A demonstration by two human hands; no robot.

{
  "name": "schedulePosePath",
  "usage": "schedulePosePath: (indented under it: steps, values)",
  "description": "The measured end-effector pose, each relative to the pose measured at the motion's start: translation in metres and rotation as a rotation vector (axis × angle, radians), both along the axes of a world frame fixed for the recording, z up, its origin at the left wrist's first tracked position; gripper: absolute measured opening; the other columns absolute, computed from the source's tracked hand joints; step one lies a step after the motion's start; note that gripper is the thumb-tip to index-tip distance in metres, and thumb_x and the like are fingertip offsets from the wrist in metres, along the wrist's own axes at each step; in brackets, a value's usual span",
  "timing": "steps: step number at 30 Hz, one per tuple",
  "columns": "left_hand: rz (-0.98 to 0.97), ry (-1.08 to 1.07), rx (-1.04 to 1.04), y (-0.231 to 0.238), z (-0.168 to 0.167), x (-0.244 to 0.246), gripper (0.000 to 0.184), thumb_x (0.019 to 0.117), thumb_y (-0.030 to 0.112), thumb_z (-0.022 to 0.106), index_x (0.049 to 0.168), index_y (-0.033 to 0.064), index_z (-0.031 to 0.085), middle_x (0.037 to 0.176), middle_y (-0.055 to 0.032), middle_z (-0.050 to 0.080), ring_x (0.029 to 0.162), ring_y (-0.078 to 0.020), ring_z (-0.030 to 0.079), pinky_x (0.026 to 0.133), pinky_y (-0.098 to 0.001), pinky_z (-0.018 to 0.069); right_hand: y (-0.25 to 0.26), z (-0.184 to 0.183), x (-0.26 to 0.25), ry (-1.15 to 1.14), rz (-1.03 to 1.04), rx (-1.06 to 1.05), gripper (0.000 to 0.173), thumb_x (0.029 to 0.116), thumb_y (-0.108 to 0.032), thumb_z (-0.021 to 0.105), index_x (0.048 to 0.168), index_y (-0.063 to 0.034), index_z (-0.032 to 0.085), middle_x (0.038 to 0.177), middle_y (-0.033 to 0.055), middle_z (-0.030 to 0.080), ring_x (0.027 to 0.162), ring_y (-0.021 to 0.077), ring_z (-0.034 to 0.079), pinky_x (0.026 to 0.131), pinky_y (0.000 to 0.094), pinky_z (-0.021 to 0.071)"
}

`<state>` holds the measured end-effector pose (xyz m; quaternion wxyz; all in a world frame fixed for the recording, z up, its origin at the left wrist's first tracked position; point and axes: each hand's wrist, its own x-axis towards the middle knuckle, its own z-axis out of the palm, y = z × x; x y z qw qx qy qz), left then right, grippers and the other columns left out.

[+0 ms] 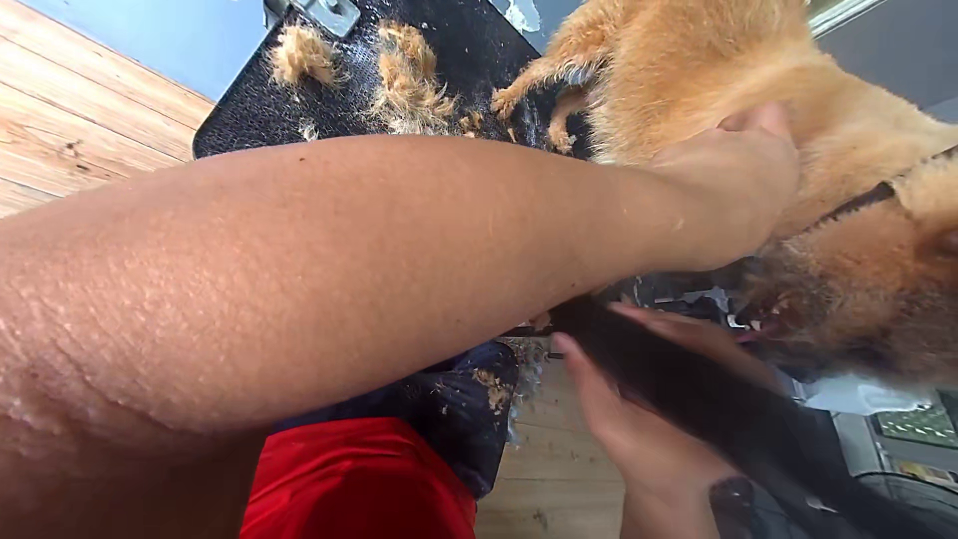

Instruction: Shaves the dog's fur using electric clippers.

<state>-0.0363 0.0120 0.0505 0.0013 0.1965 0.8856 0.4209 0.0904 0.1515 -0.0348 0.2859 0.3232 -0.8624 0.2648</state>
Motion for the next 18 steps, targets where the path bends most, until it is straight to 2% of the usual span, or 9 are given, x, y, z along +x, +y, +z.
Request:
schedulePosePath:
  steps: [2, 4, 6, 9, 11, 13, 15, 17, 18]
  values:
    - [-0.01, 0.036, -0.046, -0.004, -0.002, 0.002, 0.061, 0.0967, 0.021, 0.067, 0.144, 0.0015, 0.035, 0.112, -0.0172, 0.064, 0.098, -0.0313, 0.07, 0.076, -0.0476, 0.06, -0.003, 0.008, -0.005, 0.183, -0.032, -0.066, 0.052, 0.0745, -0.019, 0.092, 0.117, -0.0159, 0.063, 0.113, -0.002, 0.069, 0.108, 0.0186, 0.069, 0.094, 0.0417, 0.0611]
    - [0.001, 0.022, -0.063, -0.004, -0.001, 0.004, 0.063, 0.0955, 0.018, 0.068, 0.146, 0.0025, 0.033, 0.111, -0.0175, 0.065, 0.098, -0.0323, 0.07, 0.077, -0.0488, 0.0599, -0.008, 0.0, -0.011, 0.214, -0.062, -0.096, 0.053, 0.0735, -0.015, 0.092, 0.117, -0.0139, 0.061, 0.114, -0.0009, 0.068, 0.111, 0.0182, 0.068, 0.097, 0.0415, 0.0599]
    - [0.019, -0.019, -0.059, -0.004, 0.001, 0.005, 0.069, 0.0939, 0.016, 0.07, 0.149, 0.0043, 0.03, 0.113, -0.0181, 0.066, 0.099, -0.0335, 0.071, 0.079, -0.0506, 0.0596, -0.007, -0.022, -0.014, 0.158, -0.056, -0.073, 0.053, 0.0745, -0.016, 0.092, 0.118, -0.0137, 0.062, 0.115, 0.0016, 0.068, 0.11, 0.0189, 0.068, 0.095, 0.0421, 0.0608]
    - [0.03, -0.023, -0.105, -0.008, 0.005, 0.006, 0.07, 0.0926, 0.019, 0.073, 0.146, 0.0016, 0.031, 0.112, -0.0183, 0.066, 0.099, -0.0336, 0.071, 0.079, -0.0512, 0.0597, 0.003, -0.06, -0.014, 0.057, -0.08, 0.134, 0.048, 0.0765, -0.024, 0.087, 0.117, -0.0095, 0.067, 0.113, 0.0096, 0.068, 0.107, 0.0216, 0.067, 0.09, 0.0404, 0.0596]
    - [0.049, -0.02, -0.092, -0.011, 0.005, 0.004, 0.081, 0.0854, 0.023, 0.081, 0.146, 0.0014, 0.031, 0.113, -0.0185, 0.065, 0.101, -0.0343, 0.07, 0.081, -0.0524, 0.0594, 0.015, -0.07, -0.008, -0.087, -0.068, 0.223, 0.047, 0.077, -0.029, 0.086, 0.117, -0.0113, 0.071, 0.114, 0.0066, 0.07, 0.108, 0.0171, 0.068, 0.092, 0.0365, 0.0598]
    - [0.073, 0.005, -0.046, -0.018, -0.002, -0.001, 0.088, 0.0767, 0.022, 0.087, 0.143, 0.0017, 0.033, 0.108, -0.0174, 0.066, 0.099, -0.0343, 0.07, 0.08, -0.0537, 0.0592, 0.035, -0.078, 0.004, -0.242, -0.003, 0.095, 0.048, 0.077, -0.029, 0.09, 0.119, -0.0153, 0.071, 0.114, 0.0025, 0.072, 0.108, 0.0151, 0.069, 0.093, 0.0372, 0.0622]
    - [0.117, 0.053, 0.058, -0.026, -0.023, -0.006, 0.089, 0.0701, 0.022, 0.088, 0.141, 0.0036, 0.037, 0.101, -0.0149, 0.068, 0.094, -0.0327, 0.071, 0.077, -0.0541, 0.0594, 0.055, -0.082, 0.019, -0.314, 0.079, -0.107, 0.051, 0.0752, -0.024, 0.093, 0.12, -0.0195, 0.069, 0.114, 0.0029, 0.072, 0.108, 0.0191, 0.07, 0.093, 0.0407, 0.0624]
    - [0.184, 0.04, 0.215, -0.032, -0.052, -0.011, 0.084, 0.0671, 0.022, 0.089, 0.138, 0.0081, 0.046, 0.101, -0.0134, 0.07, 0.093, -0.0307, 0.071, 0.077, -0.0554, 0.0601, 0.07, -0.084, 0.031, -0.327, 0.117, -0.304, 0.056, 0.0709, -0.017, 0.095, 0.119, -0.0206, 0.067, 0.114, 0.0039, 0.072, 0.109, 0.0221, 0.069, 0.095, 0.0419, 0.0616]
    - [0.212, 0.016, 0.288, -0.036, -0.067, -0.014, 0.076, 0.069, 0.021, 0.088, 0.134, 0.0094, 0.051, 0.101, -0.0128, 0.071, 0.092, -0.0291, 0.071, 0.078, -0.0552, 0.06, 0.077, -0.085, 0.037, -0.312, 0.112, -0.384, 0.058, 0.0687, -0.015, 0.096, 0.118, -0.0199, 0.066, 0.113, 0.0038, 0.072, 0.109, 0.0224, 0.07, 0.096, 0.0415, 0.0617]
